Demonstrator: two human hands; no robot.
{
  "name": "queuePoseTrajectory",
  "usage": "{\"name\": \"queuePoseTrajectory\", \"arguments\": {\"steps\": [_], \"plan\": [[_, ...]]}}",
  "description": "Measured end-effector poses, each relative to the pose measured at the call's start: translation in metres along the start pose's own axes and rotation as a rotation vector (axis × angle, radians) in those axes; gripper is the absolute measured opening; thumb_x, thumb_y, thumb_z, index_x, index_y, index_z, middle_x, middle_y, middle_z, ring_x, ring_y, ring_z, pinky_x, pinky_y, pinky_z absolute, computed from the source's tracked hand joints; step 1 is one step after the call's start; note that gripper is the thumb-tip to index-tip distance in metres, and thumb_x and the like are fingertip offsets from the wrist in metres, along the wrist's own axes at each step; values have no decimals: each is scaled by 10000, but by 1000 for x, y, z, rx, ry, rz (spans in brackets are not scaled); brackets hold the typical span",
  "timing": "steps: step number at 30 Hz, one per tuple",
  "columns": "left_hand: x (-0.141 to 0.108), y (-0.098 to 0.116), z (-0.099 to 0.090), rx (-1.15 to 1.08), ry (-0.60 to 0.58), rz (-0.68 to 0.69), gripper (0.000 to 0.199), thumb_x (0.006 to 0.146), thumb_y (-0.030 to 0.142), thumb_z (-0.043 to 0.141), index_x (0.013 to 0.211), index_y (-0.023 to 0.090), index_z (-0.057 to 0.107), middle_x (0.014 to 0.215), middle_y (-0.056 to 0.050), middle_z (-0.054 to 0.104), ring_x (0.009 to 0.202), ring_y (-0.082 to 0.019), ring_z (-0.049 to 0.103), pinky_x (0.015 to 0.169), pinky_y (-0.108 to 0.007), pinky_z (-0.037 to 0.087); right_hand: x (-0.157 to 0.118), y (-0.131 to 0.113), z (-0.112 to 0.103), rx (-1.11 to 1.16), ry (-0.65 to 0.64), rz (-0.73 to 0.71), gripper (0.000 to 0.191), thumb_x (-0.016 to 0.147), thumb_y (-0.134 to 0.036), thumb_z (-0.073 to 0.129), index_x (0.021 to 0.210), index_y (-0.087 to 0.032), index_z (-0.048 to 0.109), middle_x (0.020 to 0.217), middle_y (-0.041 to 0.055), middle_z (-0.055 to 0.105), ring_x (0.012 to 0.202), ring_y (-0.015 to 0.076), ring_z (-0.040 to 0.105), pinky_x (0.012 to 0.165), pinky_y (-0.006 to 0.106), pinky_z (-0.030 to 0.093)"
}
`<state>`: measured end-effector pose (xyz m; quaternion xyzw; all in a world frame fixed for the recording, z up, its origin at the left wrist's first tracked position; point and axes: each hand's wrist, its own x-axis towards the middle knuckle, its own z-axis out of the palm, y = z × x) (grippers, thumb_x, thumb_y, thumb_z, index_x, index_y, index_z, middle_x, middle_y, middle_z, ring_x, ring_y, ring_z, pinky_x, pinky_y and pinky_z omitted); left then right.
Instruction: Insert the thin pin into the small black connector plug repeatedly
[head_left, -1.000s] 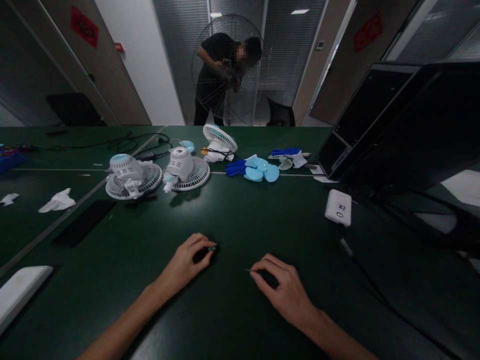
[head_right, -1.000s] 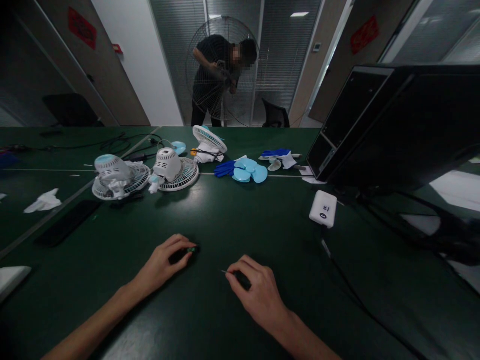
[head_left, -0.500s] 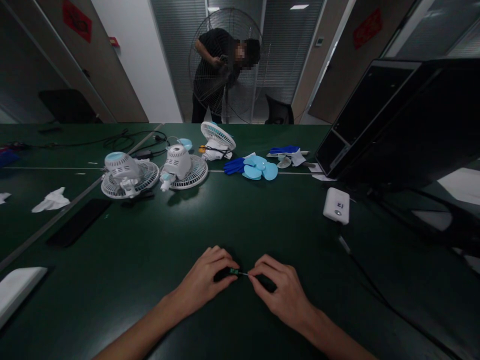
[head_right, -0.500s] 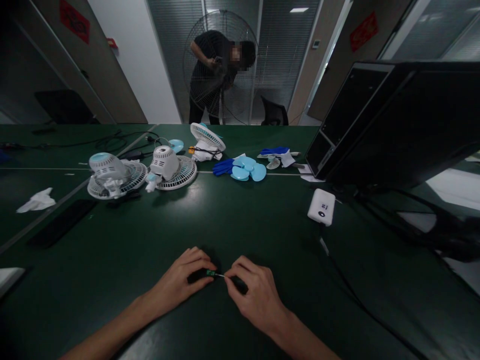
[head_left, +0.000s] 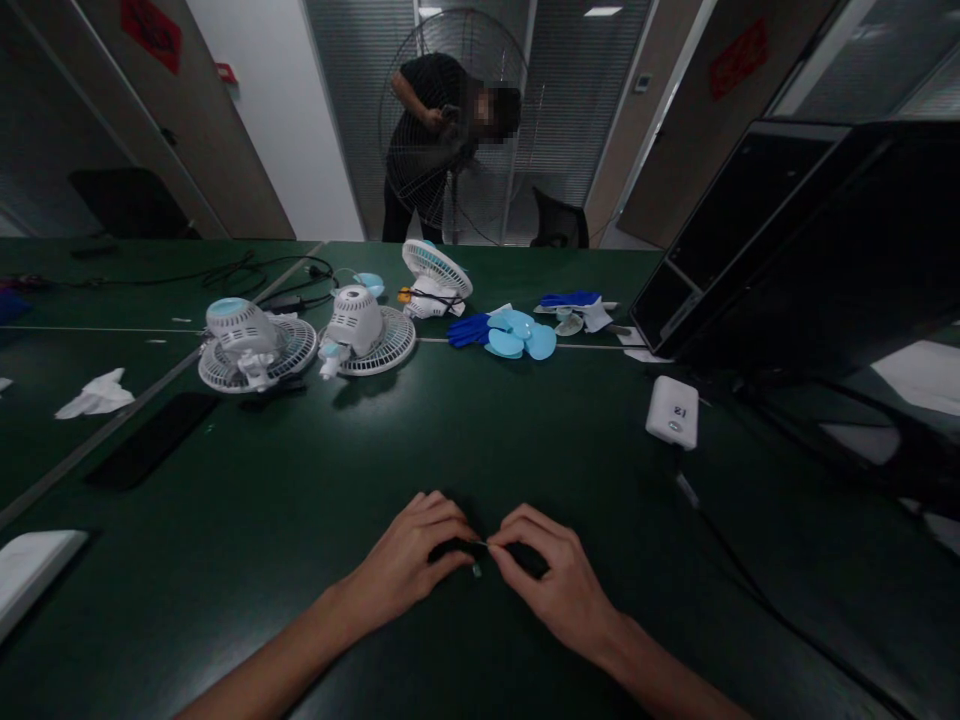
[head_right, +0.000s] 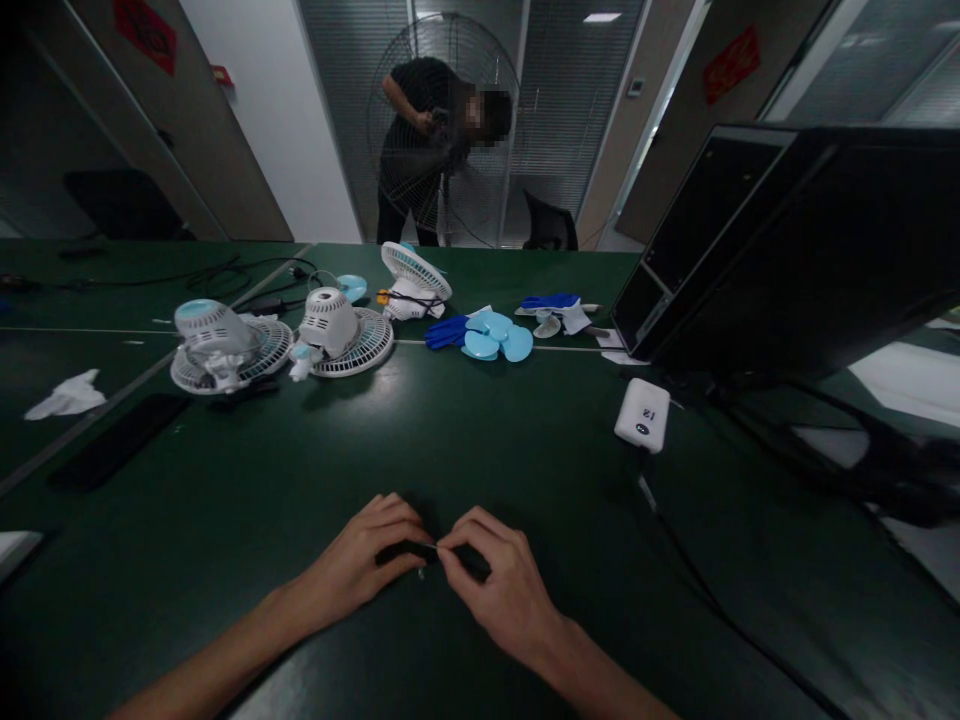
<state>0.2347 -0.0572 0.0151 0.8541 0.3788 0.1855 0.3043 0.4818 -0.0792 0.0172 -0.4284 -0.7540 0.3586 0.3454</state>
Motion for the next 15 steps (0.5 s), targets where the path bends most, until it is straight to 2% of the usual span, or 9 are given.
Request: {"name": "queuePoseTrajectory", "arguments": {"steps": [10,13,15], "plan": [[-1,-1,-2,-14,50,7,153,1021,304,650,1156,256,705,1125,-29,725,1062,-196,644,1021,-389,417,-7,3,-9,-42,59,26,122,1003,-202,617,957,-233,725,936,33,700,862,198,693,782,317,521],[-3,5,-1,81,99,32,262,999,278,657,1257,236,667,1198,-67,710,1105,-223,630,981,-393,447,-6,4,-12,-35,123,56,116,999,-220,630,953,-236,735,943,40,701,868,208,690,779,324,522],[-6,15,5,185,126,113,343,992,239,633,1334,216,632,1252,-92,699,1155,-242,612,972,-400,449,-5,6,-13,-19,172,79,108,994,-234,643,945,-238,739,938,41,706,857,210,687,753,321,516]]}}
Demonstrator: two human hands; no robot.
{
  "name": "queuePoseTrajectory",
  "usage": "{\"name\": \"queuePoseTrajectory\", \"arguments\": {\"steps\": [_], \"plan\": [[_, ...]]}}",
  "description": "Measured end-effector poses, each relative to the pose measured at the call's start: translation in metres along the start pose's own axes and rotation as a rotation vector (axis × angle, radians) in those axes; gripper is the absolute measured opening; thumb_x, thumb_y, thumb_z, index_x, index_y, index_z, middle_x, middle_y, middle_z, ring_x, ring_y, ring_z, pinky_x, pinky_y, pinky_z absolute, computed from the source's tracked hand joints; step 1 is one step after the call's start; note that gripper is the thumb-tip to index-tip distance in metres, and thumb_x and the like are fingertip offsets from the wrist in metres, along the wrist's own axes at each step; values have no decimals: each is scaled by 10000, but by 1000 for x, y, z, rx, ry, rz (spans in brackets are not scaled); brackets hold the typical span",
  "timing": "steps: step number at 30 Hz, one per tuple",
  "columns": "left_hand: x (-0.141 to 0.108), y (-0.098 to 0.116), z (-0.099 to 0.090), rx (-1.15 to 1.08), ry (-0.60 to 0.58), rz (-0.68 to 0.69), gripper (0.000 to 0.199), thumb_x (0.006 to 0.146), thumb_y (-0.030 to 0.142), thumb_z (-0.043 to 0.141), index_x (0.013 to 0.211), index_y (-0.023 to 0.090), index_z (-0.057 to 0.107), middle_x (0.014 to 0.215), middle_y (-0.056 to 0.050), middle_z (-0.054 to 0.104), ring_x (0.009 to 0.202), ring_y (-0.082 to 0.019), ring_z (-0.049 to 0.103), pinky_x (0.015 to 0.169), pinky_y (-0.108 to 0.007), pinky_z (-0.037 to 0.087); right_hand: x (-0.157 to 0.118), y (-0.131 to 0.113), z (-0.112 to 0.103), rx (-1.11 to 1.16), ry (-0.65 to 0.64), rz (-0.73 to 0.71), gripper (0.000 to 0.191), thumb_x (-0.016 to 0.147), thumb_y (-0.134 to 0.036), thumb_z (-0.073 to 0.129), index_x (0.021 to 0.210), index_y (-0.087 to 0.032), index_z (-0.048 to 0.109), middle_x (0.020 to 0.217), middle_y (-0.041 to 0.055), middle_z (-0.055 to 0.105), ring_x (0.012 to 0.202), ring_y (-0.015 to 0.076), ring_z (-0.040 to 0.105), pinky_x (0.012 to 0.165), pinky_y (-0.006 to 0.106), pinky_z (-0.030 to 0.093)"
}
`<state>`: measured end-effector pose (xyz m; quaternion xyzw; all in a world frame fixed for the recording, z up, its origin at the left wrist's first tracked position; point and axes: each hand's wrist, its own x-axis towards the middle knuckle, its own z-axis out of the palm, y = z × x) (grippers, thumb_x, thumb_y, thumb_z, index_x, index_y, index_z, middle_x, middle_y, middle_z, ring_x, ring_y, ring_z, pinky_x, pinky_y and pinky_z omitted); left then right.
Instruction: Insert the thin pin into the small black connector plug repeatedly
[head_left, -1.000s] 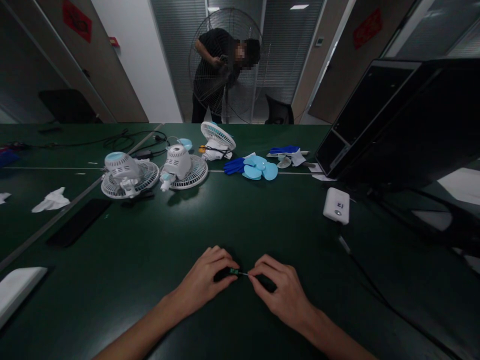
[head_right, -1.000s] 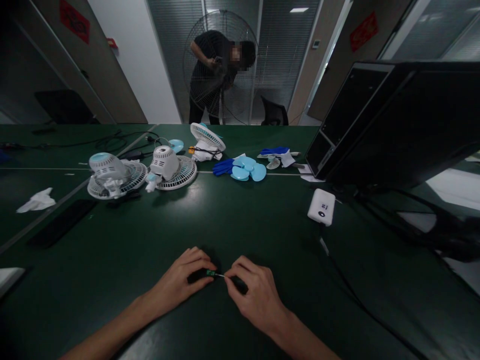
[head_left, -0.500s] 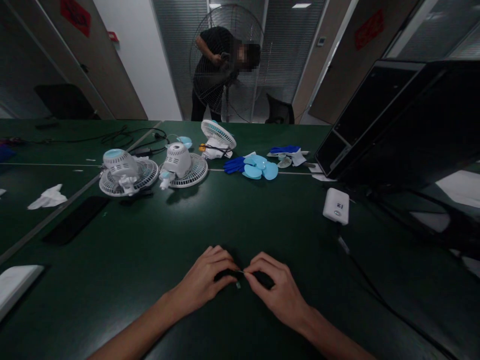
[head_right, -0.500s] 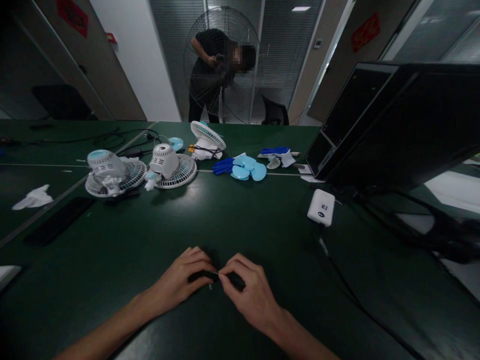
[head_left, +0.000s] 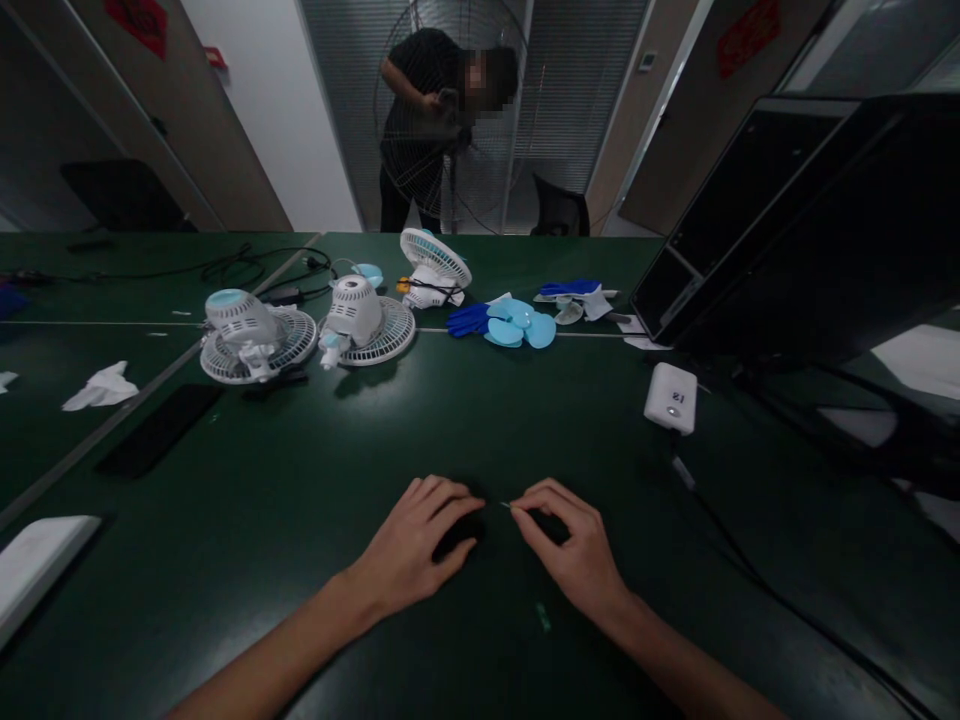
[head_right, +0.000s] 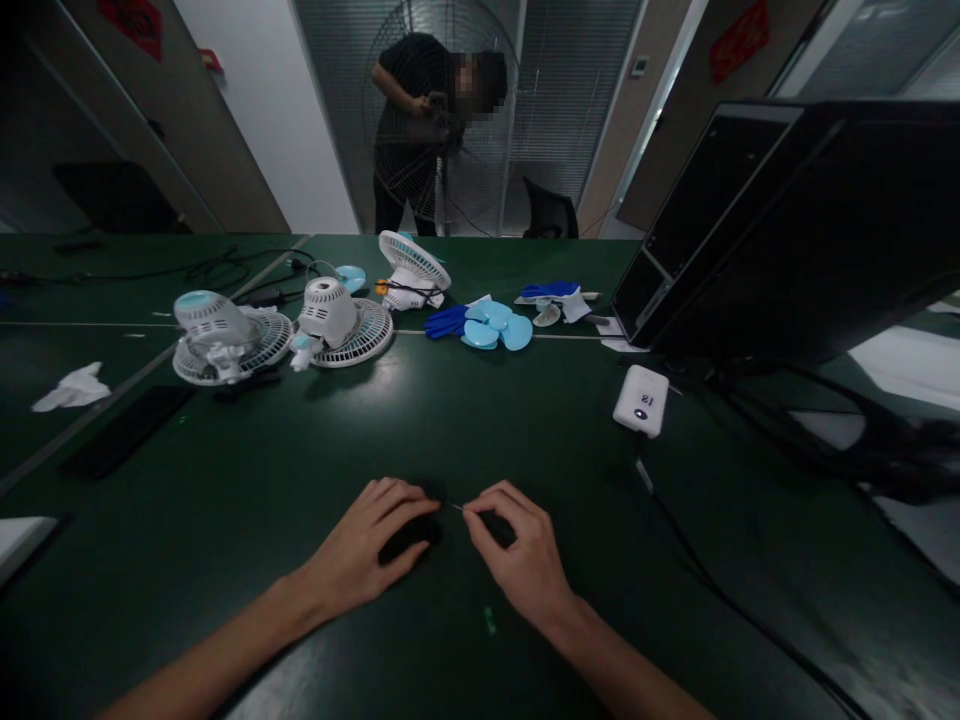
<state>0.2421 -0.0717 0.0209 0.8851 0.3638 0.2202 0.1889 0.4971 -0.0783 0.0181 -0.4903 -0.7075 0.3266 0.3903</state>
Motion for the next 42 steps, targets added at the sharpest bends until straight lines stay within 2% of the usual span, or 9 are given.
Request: {"name": "queuePoseTrajectory", "arguments": {"steps": [4,7,10,13,19,25,28,35,42], "plan": [[-3,32,18,82,-74,402,341,1034,228,542,1363,198,626,1293,-50,724,1221,-209,604,1022,-380,428,2,4,0,63,108,20,129,994,-265,649,898,-228,727,898,46,706,830,212,683,728,326,510],[-2,44,31,92,-152,522,337,1069,251,504,1375,176,625,1373,-23,706,1280,-176,586,1078,-341,412,2,6,-1,80,125,26,150,1000,-280,641,887,-224,721,886,49,702,818,211,678,718,329,511],[-1,37,32,117,-175,481,330,1066,205,502,1363,187,645,1374,-33,709,1294,-178,587,1127,-342,399,0,7,-2,77,124,28,152,997,-280,644,878,-224,721,877,45,698,810,208,670,716,331,503],[-2,14,19,132,-155,419,372,1053,153,495,1396,202,630,1338,-60,725,1316,-205,585,1149,-385,405,-1,8,-5,76,104,35,144,997,-286,647,896,-227,732,889,42,701,803,204,664,707,327,503],[-17,-50,-25,165,-118,189,449,1048,92,433,1434,231,613,1383,-87,697,1384,-234,551,1141,-425,471,-1,6,-8,85,20,100,162,1011,-318,629,949,-233,752,939,46,707,830,206,667,721,330,520],[-50,-124,-67,202,16,-43,395,1064,167,420,1320,243,711,1342,-71,718,1353,-234,584,1144,-438,496,1,2,-9,92,12,108,163,1006,-320,630,948,-237,757,929,39,709,826,204,670,719,328,531],[-62,-147,-78,198,87,-164,376,1062,242,432,1264,249,750,1326,-78,728,1332,-248,606,1140,-446,497,1,1,-9,93,18,101,154,1004,-305,632,946,-235,756,927,38,707,826,203,672,722,330,535],[-62,-145,-85,268,130,-222,332,1035,322,525,1269,269,755,1273,-99,760,1310,-301,610,1146,-533,408,1,5,-8,91,-1,112,153,1008,-311,630,946,-237,750,953,44,709,841,207,681,730,332,543],[-62,-139,-85,269,106,-198,308,1019,322,569,1263,282,752,1175,-80,787,1166,-273,667,1066,-467,430,2,4,-8,86,2,113,145,1002,-303,632,943,-237,747,933,37,711,822,205,675,715,329,518]]}}
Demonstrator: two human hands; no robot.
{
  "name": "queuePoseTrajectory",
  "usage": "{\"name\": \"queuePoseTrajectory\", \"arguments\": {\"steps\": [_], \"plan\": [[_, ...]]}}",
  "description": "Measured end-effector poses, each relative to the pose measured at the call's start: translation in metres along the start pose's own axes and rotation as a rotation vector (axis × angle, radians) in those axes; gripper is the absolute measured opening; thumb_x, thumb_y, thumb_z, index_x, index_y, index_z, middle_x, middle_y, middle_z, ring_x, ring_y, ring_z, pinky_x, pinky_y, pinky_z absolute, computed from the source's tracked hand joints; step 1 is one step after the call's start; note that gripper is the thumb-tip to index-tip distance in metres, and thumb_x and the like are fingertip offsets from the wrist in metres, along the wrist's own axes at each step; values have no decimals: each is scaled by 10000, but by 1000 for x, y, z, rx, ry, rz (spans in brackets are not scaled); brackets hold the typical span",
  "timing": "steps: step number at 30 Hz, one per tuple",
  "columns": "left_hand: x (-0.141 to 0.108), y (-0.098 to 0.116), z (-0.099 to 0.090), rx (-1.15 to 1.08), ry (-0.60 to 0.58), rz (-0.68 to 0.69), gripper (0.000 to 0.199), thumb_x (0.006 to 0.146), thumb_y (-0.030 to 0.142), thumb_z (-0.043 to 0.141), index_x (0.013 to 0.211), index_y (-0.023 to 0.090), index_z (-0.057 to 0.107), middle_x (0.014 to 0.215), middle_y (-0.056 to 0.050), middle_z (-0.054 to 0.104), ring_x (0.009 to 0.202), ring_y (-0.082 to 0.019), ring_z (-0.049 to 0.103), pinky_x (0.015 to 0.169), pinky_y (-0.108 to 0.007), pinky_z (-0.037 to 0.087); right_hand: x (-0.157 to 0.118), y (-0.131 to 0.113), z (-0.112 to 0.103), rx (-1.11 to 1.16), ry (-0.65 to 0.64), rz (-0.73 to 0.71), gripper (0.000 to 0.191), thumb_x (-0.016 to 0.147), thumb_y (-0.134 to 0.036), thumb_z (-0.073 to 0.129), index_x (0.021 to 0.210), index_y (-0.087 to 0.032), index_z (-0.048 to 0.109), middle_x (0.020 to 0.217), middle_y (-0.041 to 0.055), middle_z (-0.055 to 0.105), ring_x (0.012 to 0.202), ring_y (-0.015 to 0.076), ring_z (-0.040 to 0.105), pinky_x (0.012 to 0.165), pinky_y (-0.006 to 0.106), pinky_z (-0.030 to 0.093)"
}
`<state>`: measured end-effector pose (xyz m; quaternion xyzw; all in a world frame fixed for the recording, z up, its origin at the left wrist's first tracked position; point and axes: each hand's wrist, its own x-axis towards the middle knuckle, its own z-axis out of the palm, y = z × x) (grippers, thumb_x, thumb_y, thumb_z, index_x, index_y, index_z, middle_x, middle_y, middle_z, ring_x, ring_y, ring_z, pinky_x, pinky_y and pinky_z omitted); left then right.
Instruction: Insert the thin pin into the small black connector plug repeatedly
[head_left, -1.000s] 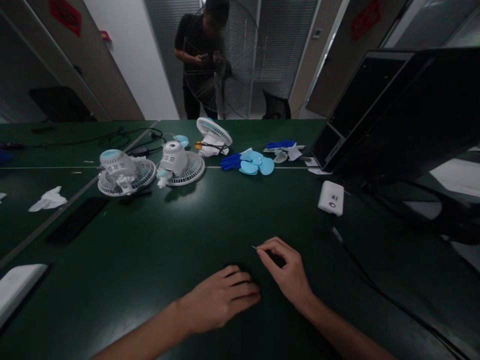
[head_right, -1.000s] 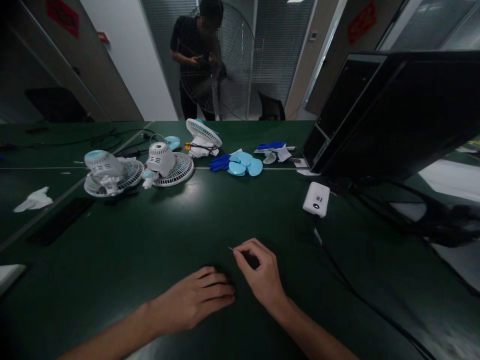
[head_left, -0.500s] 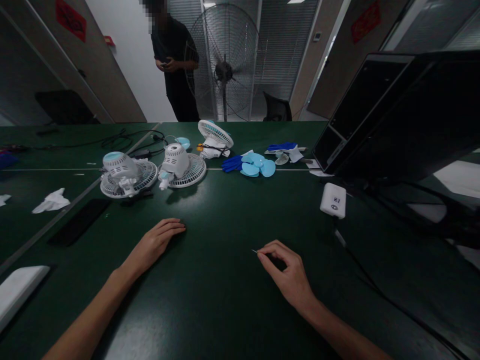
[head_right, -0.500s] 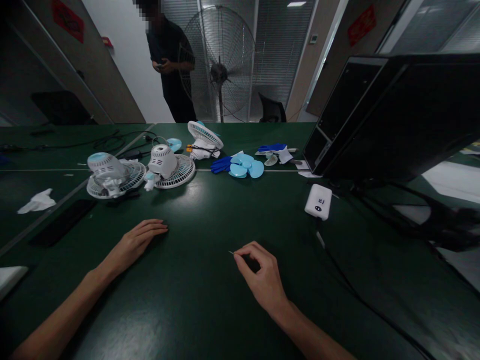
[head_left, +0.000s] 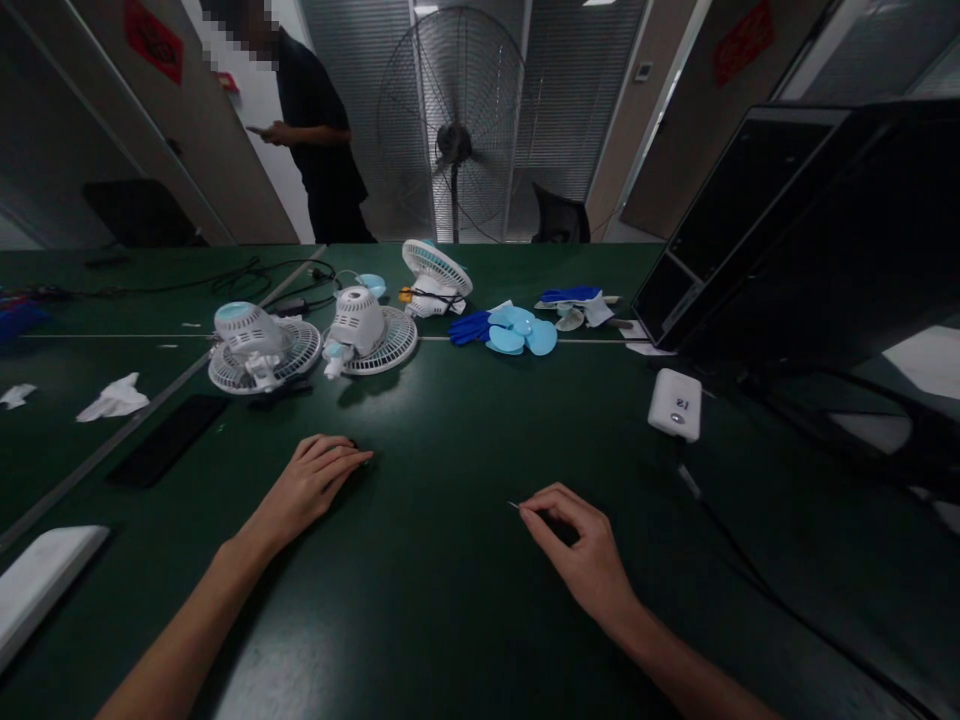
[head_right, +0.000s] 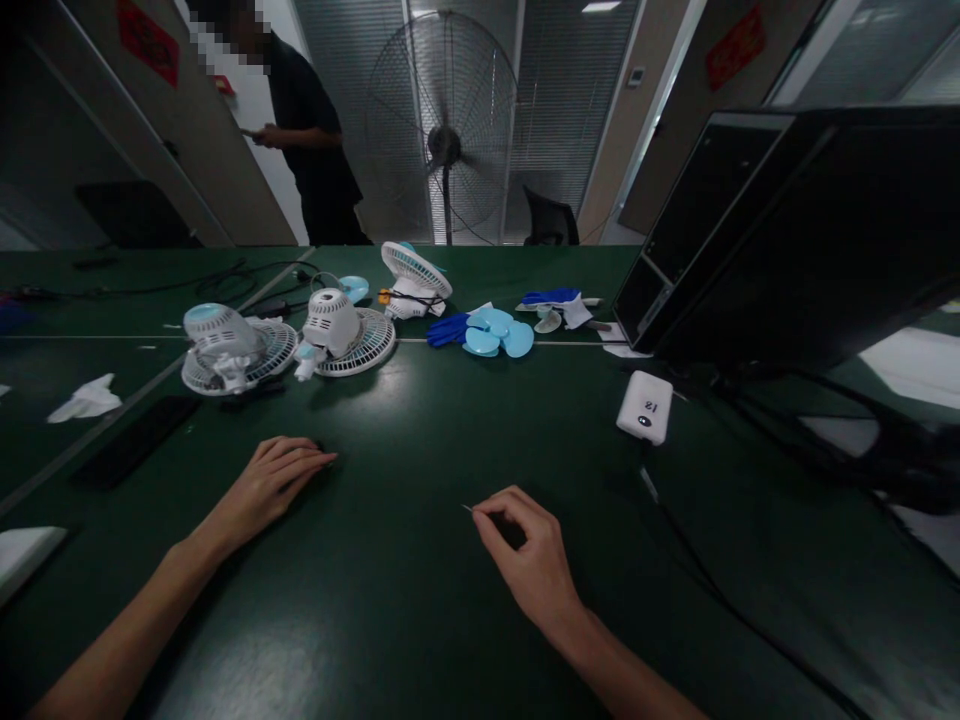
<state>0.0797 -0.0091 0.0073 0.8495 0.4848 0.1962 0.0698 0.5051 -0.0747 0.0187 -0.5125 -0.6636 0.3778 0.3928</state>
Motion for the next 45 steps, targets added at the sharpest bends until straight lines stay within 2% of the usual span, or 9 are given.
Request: {"name": "queuePoseTrajectory", "arguments": {"steps": [3,6,10,14,19,25,29,39,45], "plan": [[-1,3,-4,-102,160,-146,312,992,421,600,1191,246,765,1155,-94,775,1136,-279,670,1034,-432,479,0,-1,0,4,3,-5,148,1003,-305,634,942,-234,748,932,40,709,817,203,673,707,328,519],[-1,7,-12,-255,338,-403,414,941,564,619,1137,226,756,1155,-94,761,1095,-286,689,1019,-412,522,1,-1,0,-3,-2,-7,157,1006,-314,634,933,-234,748,922,42,710,812,203,673,703,327,522],[0,8,-16,-546,390,-716,582,830,632,704,1201,184,741,1053,-85,781,973,-278,735,953,-397,569,1,-2,0,-14,-4,-10,159,1004,-316,635,932,-237,752,921,38,711,809,202,675,706,325,526],[1,1,-9,-735,425,-840,650,742,610,776,1180,129,758,1029,-108,795,969,-276,755,904,-375,602,1,-2,0,-19,-1,-14,160,1004,-314,632,935,-241,757,927,39,719,814,205,685,713,327,533],[1,-3,-7,-716,383,-868,639,686,547,842,1187,156,776,1118,-123,808,1041,-306,761,881,-372,615,1,1,0,-28,-11,-10,170,1012,-335,630,957,-244,763,939,42,728,824,207,688,715,329,543],[-2,6,-9,-423,337,-770,604,776,638,737,1170,182,777,1058,-99,822,1003,-321,773,933,-418,590,1,-1,0,-38,-9,-18,167,1010,-326,628,954,-243,761,933,42,727,829,209,682,719,332,537],[-5,5,-5,-405,342,-716,635,794,689,704,1164,176,764,1063,-112,821,945,-307,783,907,-403,600,2,-2,0,-41,-4,-18,169,1002,-329,636,936,-241,765,914,41,726,800,205,675,700,323,545],[-3,15,-11,-472,317,-751,633,766,644,744,1188,173,752,1035,-90,827,973,-315,790,907,-402,611,0,2,0,-31,-28,5,172,1015,-335,621,961,-242,756,939,41,714,825,209,669,713,332,532],[-3,25,-11,-244,341,-645,530,852,649,667,1110,200,778,1072,-75,801,946,-284,758,887,-376,581,0,3,0,-38,-37,6,153,1016,-312,624,966,-242,750,955,37,706,834,207,663,726,338,519]]}}
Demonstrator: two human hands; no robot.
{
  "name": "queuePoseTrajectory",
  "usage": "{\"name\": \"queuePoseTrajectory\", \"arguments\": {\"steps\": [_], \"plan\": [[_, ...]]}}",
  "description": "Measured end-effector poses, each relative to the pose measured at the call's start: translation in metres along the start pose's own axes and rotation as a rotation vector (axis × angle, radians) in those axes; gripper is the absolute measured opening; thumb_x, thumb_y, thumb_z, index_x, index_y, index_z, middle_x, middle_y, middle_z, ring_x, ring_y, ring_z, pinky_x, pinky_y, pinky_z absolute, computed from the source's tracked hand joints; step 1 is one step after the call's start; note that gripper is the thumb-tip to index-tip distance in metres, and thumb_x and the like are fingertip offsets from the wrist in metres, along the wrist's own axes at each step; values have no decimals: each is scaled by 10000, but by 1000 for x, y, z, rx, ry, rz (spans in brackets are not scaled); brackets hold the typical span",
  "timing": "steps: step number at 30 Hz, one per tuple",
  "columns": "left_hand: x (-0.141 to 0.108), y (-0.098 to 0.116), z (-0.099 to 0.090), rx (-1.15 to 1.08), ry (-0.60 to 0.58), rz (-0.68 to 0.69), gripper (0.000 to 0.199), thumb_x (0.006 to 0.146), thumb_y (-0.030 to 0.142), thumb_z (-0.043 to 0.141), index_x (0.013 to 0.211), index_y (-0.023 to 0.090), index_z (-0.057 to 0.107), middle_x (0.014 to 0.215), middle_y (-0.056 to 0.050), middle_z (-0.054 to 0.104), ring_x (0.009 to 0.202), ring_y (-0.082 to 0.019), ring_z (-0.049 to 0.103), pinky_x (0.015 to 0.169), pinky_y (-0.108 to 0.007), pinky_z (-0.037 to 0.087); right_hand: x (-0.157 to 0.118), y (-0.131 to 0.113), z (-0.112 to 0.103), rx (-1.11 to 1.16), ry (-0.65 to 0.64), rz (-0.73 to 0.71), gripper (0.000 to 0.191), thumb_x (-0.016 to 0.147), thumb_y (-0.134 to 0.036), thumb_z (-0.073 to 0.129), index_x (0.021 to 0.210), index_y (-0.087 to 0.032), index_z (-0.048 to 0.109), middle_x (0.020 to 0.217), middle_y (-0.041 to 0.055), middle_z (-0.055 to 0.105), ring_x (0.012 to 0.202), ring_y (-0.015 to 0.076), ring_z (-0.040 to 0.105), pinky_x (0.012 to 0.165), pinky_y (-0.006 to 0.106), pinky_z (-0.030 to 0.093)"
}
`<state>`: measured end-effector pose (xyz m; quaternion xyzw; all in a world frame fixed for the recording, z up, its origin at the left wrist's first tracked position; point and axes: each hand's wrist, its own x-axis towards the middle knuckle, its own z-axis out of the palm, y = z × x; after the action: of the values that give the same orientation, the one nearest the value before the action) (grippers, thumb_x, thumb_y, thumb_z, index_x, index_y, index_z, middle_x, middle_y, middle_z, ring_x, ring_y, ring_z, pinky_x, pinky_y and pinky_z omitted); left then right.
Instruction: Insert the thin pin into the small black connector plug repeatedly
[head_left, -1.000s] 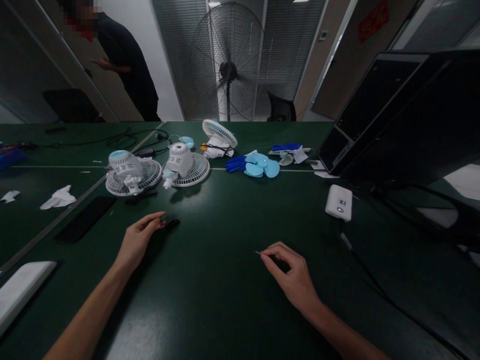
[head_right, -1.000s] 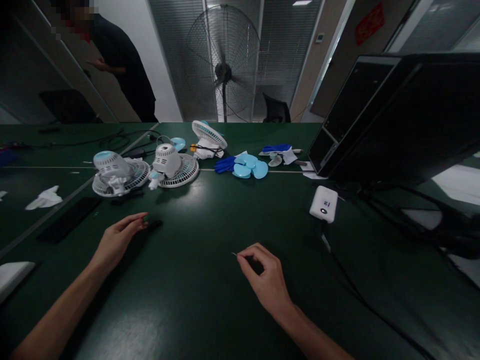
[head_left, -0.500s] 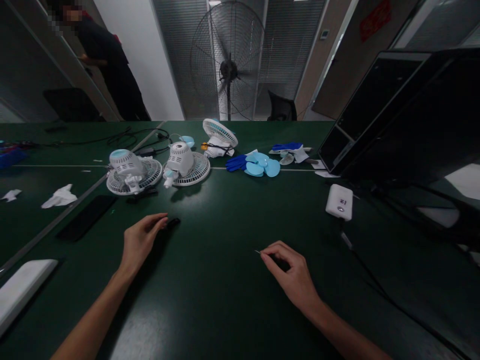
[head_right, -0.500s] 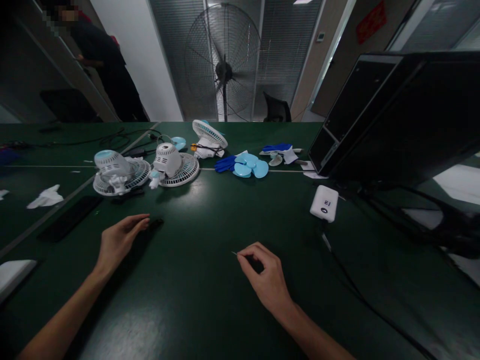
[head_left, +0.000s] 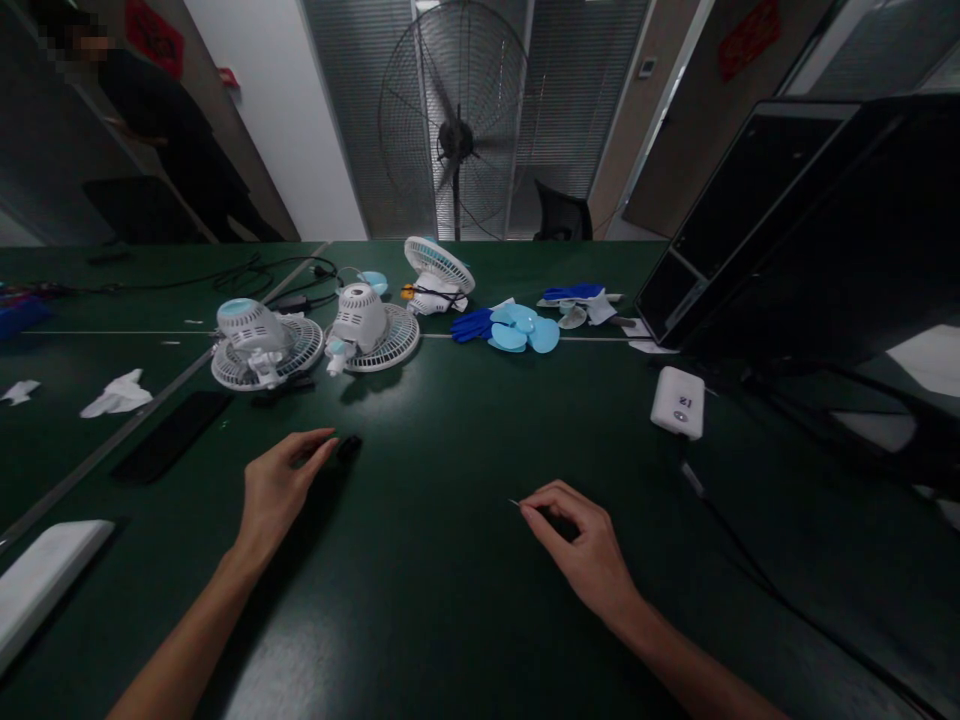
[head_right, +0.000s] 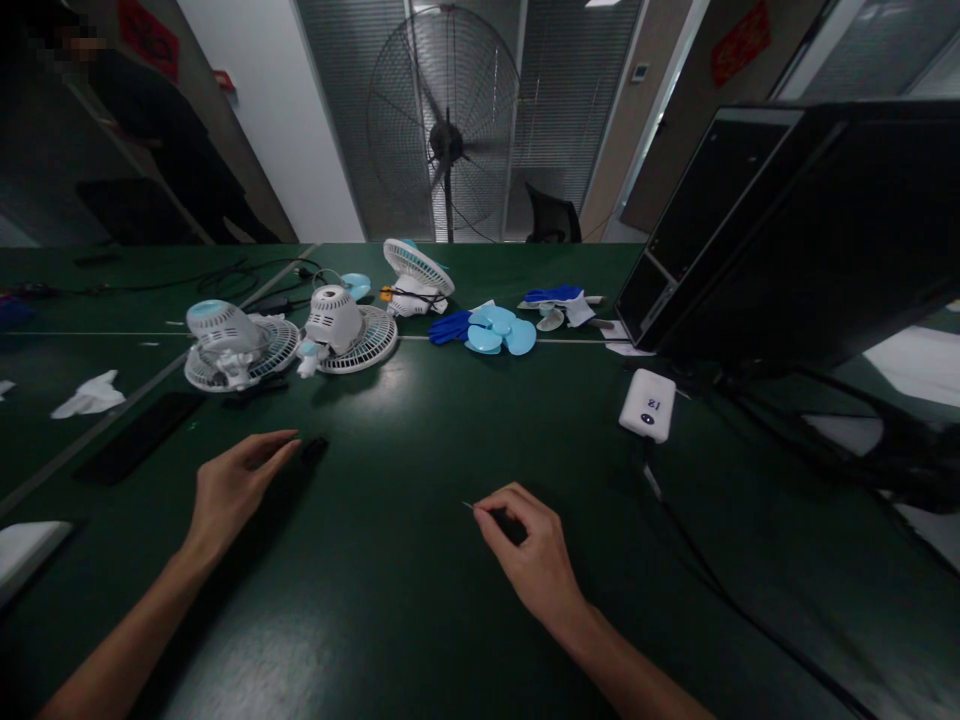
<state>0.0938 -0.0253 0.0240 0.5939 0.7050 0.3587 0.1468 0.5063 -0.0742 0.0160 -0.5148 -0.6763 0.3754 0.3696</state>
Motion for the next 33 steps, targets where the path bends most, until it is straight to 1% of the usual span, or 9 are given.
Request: {"name": "queuePoseTrajectory", "arguments": {"steps": [2,4,7,10,15,21,28,30,33], "plan": [[-3,3,4,48,5,69,479,889,635,645,1072,216,787,1095,-66,785,925,-262,738,848,-348,570,0,-1,0,-1,-3,3,150,1014,-307,623,965,-242,749,955,37,706,838,208,663,730,339,518],[-6,5,10,73,4,100,456,908,621,634,1040,215,791,1105,-68,772,908,-249,719,812,-330,560,1,-1,0,-4,-1,4,152,1015,-306,621,963,-242,750,950,38,705,837,208,662,726,338,514],[-8,4,18,80,-3,100,442,927,600,621,1044,206,783,1113,-74,763,926,-249,709,798,-327,543,1,-2,1,-5,-4,4,158,1017,-307,616,966,-241,751,953,42,706,840,209,661,728,338,514],[-8,0,22,73,-15,75,449,936,592,607,1081,200,771,1096,-74,769,936,-253,711,809,-335,537,1,-4,1,-6,-4,9,158,1010,-306,619,956,-237,750,948,42,708,834,208,661,734,340,514],[-5,-6,20,94,22,33,494,914,617,613,1124,200,774,1072,-71,793,869,-253,712,783,-339,544,2,-6,0,-6,0,9,162,1004,-308,621,944,-231,749,939,40,712,847,211,667,742,342,505],[-2,-10,18,119,43,26,515,916,633,599,1149,212,782,1078,-73,808,862,-257,721,829,-353,569,2,-4,-1,-1,-7,1,152,1008,-298,620,949,-235,745,941,37,710,839,205,663,731,332,502],[-2,-12,18,157,51,116,511,950,629,560,1102,197,786,1074,-78,807,849,-248,733,775,-341,582,0,-2,0,9,-16,3,152,1013,-299,618,970,-233,747,952,35,707,848,205,663,742,334,510],[-2,-13,18,160,45,156,511,967,623,540,1092,192,784,1095,-89,800,905,-259,738,803,-349,585,-1,-1,0,2,-13,1,151,1013,-298,618,970,-234,748,947,33,707,849,204,662,746,336,508],[0,-14,15,186,20,224,506,981,609,523,1080,188,787,1121,-115,786,1004,-293,727,918,-400,569,0,-1,0,-4,-18,0,156,1017,-300,616,971,-236,749,949,32,707,847,202,662,741,333,508]]}}
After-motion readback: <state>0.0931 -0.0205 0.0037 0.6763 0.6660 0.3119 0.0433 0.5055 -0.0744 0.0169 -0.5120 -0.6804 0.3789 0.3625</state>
